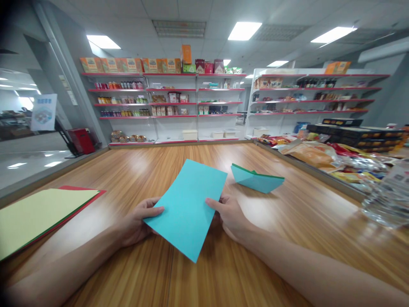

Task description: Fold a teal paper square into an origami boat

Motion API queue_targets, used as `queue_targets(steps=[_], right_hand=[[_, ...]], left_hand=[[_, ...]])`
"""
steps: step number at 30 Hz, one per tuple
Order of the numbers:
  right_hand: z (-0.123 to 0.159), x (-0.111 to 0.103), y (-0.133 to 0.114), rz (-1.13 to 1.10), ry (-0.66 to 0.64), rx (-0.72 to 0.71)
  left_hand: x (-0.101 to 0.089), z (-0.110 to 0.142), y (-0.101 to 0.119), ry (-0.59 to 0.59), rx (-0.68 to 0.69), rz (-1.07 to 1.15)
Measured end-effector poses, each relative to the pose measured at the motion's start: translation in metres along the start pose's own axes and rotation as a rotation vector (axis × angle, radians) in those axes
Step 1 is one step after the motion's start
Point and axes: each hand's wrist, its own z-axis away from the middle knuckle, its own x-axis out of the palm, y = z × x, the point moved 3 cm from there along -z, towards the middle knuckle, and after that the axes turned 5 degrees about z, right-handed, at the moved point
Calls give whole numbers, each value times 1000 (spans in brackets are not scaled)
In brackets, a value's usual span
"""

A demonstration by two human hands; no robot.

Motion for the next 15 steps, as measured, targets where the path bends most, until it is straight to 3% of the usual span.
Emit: queue_targets(steps=[3,4,8,15], right_hand=[[0,-1,-3,11,69,-43],[1,-1,-4,14,96,-58],[3,-3,-4,103,128,-90],[14,-2,-8,759,99,-467]], left_hand=[[-5,-1,4,157,117,78],[-4,-1,5,161,152,124],[3,-2,3,28,142,79],[-2,-2,-3,123,107,-59]])
